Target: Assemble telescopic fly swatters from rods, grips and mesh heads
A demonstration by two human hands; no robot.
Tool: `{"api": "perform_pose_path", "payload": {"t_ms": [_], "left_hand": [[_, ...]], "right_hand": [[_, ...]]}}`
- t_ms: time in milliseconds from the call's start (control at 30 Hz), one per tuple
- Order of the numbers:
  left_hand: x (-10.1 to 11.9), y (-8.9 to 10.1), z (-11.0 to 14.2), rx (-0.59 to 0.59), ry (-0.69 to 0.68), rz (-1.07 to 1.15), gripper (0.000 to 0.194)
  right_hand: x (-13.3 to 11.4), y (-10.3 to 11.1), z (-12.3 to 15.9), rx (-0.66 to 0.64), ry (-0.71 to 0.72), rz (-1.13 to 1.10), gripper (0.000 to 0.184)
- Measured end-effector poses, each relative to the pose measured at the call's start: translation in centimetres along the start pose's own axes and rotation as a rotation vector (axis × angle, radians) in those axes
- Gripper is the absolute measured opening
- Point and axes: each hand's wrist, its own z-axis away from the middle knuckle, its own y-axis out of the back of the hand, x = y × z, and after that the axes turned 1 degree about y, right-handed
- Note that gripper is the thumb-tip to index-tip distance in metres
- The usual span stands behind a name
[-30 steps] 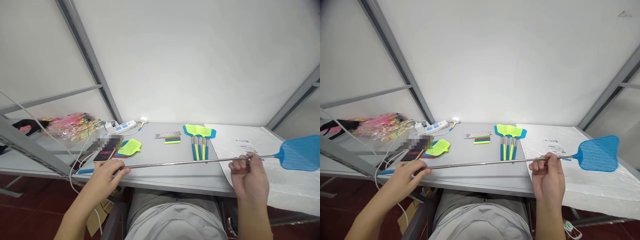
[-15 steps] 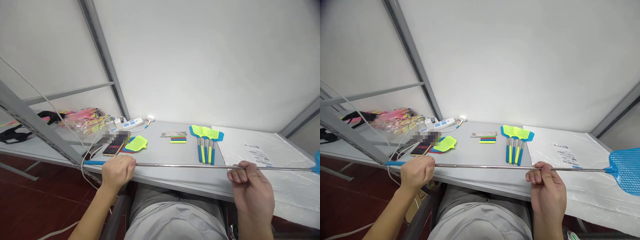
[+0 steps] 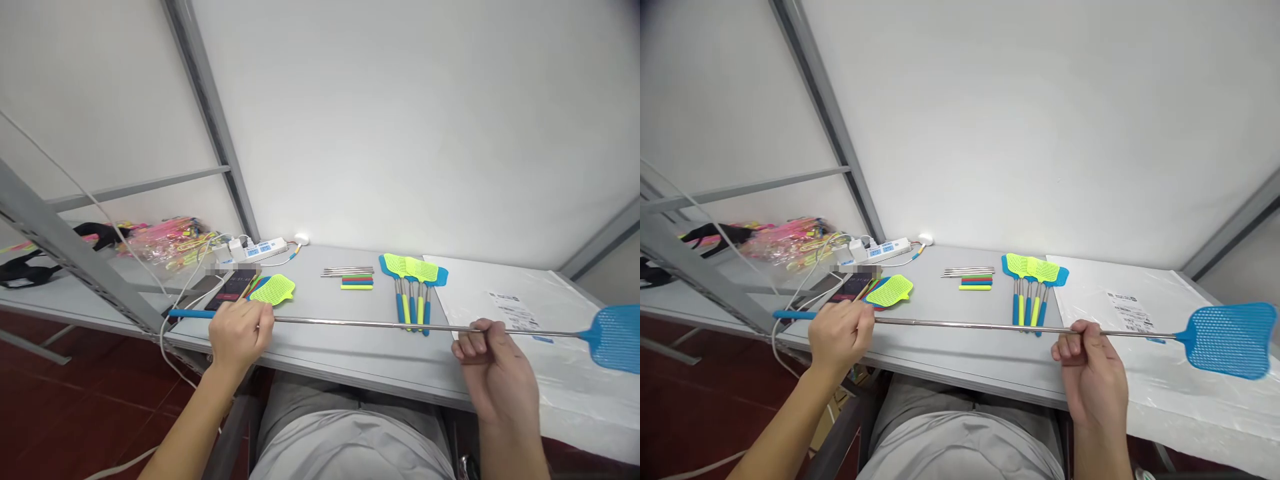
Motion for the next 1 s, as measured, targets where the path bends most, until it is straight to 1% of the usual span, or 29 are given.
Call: {"api": "perform_pose_path", "payload": {"t_ms": [67, 133, 200, 233, 300, 333, 367, 433, 467, 500, 533, 567, 600, 633, 667, 700, 800, 900, 1000], "left_hand": [[0.6, 0.3, -1.9, 0.009, 0.053, 0.006, 0.031], [1.0, 0.5, -4.4, 0.029, 0.096, 0.02, 0.03], [1.8, 0.5, -7.0, 0.094, 0.13, 0.062, 0.03], [2.4, 0.4, -8.1, 0.155, 0.152, 0.094, 0.03], [4.3, -0.1, -9.6, 0.342, 0.241, 0.166, 0.022], [5.7, -0.4, -9.8, 0.465, 0.309, 0.21, 0.012], [7.3, -0.7, -9.6, 0.608, 0.4, 0.265, 0.011], [10.6, -1.5, -8.2, 0.868, 0.583, 0.485, 0.043], [12.2, -1.8, -7.1, 0.902, 0.697, 0.663, 0.049], [13.5, -2.1, -5.9, 0.831, 0.807, 0.884, 0.048], [14.5, -2.3, -4.5, 0.686, 0.899, 1.144, 0.042], [15.2, -2.5, -3.2, 0.515, 0.958, 1.386, 0.035], [15.5, -2.6, -2.1, 0.344, 0.976, 1.562, 0.04], [15.4, -2.6, -1.1, 0.227, 0.956, 1.648, 0.048], [15.1, -2.5, -0.5, 0.178, 0.942, 1.675, 0.05], [14.6, -2.4, -0.1, 0.161, 0.938, 1.681, 0.047], [13.0, -2.1, -0.3, 0.195, 0.955, 1.655, 0.033], [11.6, -2.3, -0.8, 0.175, 0.938, 1.66, 0.033], [10.4, -3.0, -0.8, 0.172, 0.952, 1.659, 0.032]], "right_hand": [[0.4, -0.4, 0.1, -0.022, 0.01, -0.018, 0.024], [0.9, -1.0, 0.5, -0.055, -0.014, -0.043, 0.024], [1.5, -1.6, 0.9, -0.077, -0.058, -0.078, 0.023], [1.8, -1.9, 1.1, -0.077, -0.076, -0.102, 0.023], [2.3, -2.2, 1.3, -0.053, -0.096, -0.155, 0.023], [2.5, -2.4, 1.4, -0.04, -0.102, -0.179, 0.022], [2.6, -2.5, 1.4, -0.031, -0.108, -0.199, 0.022], [2.9, -2.7, 1.4, -0.017, -0.114, -0.217, 0.022], [3.0, -2.7, 1.4, -0.012, -0.115, -0.216, 0.021], [3.0, -2.8, 1.4, -0.006, -0.117, -0.21, 0.021], [3.1, -2.8, 1.3, 0.001, -0.119, -0.201, 0.022], [3.3, -2.8, 1.3, 0.01, -0.12, -0.19, 0.022], [3.4, -2.8, 1.2, 0.022, -0.118, -0.179, 0.023], [3.6, -2.8, 1.2, 0.037, -0.11, -0.168, 0.024], [3.7, -2.7, 1.1, 0.048, -0.1, -0.154, 0.025], [3.9, -2.6, 1.1, 0.052, -0.09, -0.136, 0.026], [4.2, -2.4, 0.9, 0.026, -0.067, -0.076, 0.026], [4.0, -1.8, 0.3, 0.033, -0.032, -0.064, 0.027], [3.3, -1.0, -0.7, 0.102, 0.018, -0.099, 0.03]]}}
